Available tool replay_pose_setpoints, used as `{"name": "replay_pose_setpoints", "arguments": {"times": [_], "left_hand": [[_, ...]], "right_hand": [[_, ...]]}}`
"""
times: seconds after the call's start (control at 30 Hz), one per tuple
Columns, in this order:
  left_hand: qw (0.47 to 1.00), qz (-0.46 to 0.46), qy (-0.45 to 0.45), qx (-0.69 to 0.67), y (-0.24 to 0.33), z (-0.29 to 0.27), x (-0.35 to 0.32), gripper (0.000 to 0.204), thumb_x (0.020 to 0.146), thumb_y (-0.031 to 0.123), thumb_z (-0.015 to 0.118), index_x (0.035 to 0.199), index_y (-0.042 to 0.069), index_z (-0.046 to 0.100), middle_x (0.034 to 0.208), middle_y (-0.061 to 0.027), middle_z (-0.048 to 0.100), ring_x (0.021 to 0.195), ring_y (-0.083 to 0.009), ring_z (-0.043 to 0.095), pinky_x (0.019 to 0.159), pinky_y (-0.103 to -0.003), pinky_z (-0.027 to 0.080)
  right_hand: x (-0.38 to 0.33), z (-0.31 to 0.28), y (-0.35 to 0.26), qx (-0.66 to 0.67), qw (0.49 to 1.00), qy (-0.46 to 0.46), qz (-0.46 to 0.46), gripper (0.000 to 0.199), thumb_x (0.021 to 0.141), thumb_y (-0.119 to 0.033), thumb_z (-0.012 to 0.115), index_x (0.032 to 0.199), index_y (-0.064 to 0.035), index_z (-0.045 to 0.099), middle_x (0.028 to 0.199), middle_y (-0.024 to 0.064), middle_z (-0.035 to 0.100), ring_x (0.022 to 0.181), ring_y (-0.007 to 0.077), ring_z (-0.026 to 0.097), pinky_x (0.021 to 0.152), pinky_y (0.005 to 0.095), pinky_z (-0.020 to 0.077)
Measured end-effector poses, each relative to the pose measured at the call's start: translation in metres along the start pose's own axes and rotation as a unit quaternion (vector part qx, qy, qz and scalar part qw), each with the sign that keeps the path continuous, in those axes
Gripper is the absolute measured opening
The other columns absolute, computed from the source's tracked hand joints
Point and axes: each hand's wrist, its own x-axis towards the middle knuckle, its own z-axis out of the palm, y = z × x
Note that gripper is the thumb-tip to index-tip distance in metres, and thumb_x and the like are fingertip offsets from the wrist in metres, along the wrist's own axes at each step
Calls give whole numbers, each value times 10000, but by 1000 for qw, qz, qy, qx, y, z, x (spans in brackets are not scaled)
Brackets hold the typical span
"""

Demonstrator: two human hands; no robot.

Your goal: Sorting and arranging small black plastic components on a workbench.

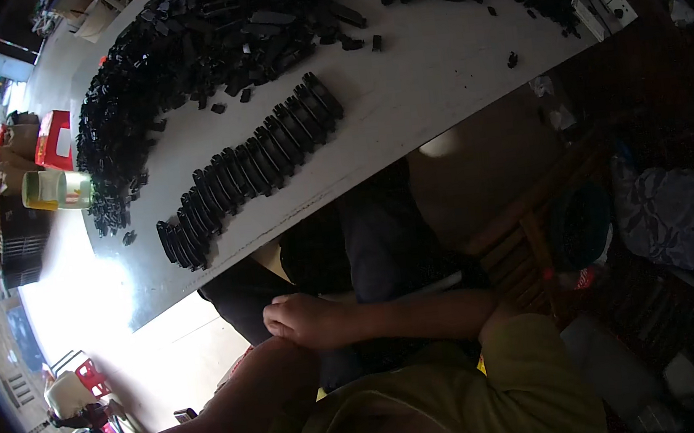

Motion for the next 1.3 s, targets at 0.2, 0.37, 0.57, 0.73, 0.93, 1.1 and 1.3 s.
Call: {"name": "replay_pose_setpoints", "arguments": {"times": [0.2,0.37,0.57,0.73,0.93,1.1,1.3], "left_hand": [[995,48,-5,-82,-3,9,-2,432,961,333,461,1172,-28,572,1148,-178,595,1091,-284,556,964,-399,423],[986,88,3,-139,-11,13,-2,434,956,342,475,1161,-27,578,1117,-173,611,1062,-283,572,944,-402,438],[892,209,-393,74,-23,104,-11,476,814,220,676,1254,77,563,1384,-153,456,1294,-334,417,1041,-507,333],[868,251,-399,157,-34,138,-19,561,830,376,659,1324,146,523,1446,-111,412,1347,-307,364,1073,-545,306],[848,272,-426,159,-43,135,-25,579,830,388,651,1336,142,516,1440,-101,423,1347,-283,371,1080,-526,308],[852,241,-436,160,-39,117,-31,605,847,356,642,1373,107,477,1463,-80,411,1359,-250,374,1073,-508,317],[855,248,-431,150,-43,116,-35,603,844,358,637,1359,83,485,1439,-83,437,1345,-239,391,1082,-500,311]], "right_hand": [[-11,-16,-32,62,995,-35,-63,198,984,-197,494,913,-21,551,845,104,539,802,227,563,730,339,448],[-14,-130,-56,-62,949,277,-136,126,943,-175,587,974,-54,599,861,7,568,788,80,546,696,224,448],[-26,-280,-11,-427,758,490,-60,187,877,19,534,1028,-52,619,1028,80,615,917,232,618,745,318,504],[-18,-297,-1,-537,726,424,-70,229,850,56,546,1033,-61,620,1070,73,612,998,266,603,782,346,509],[-22,-287,-8,-476,781,404,27,179,834,-1,631,1010,-38,622,1073,87,616,924,264,627,768,348,515],[-3,-255,-20,-409,800,439,-8,170,818,-16,676,979,-7,622,964,96,643,776,196,648,683,314,527],[23,-227,-38,-356,829,430,-11,119,802,-6,683,876,9,591,888,97,655,722,199,648,656,304,524]]}}
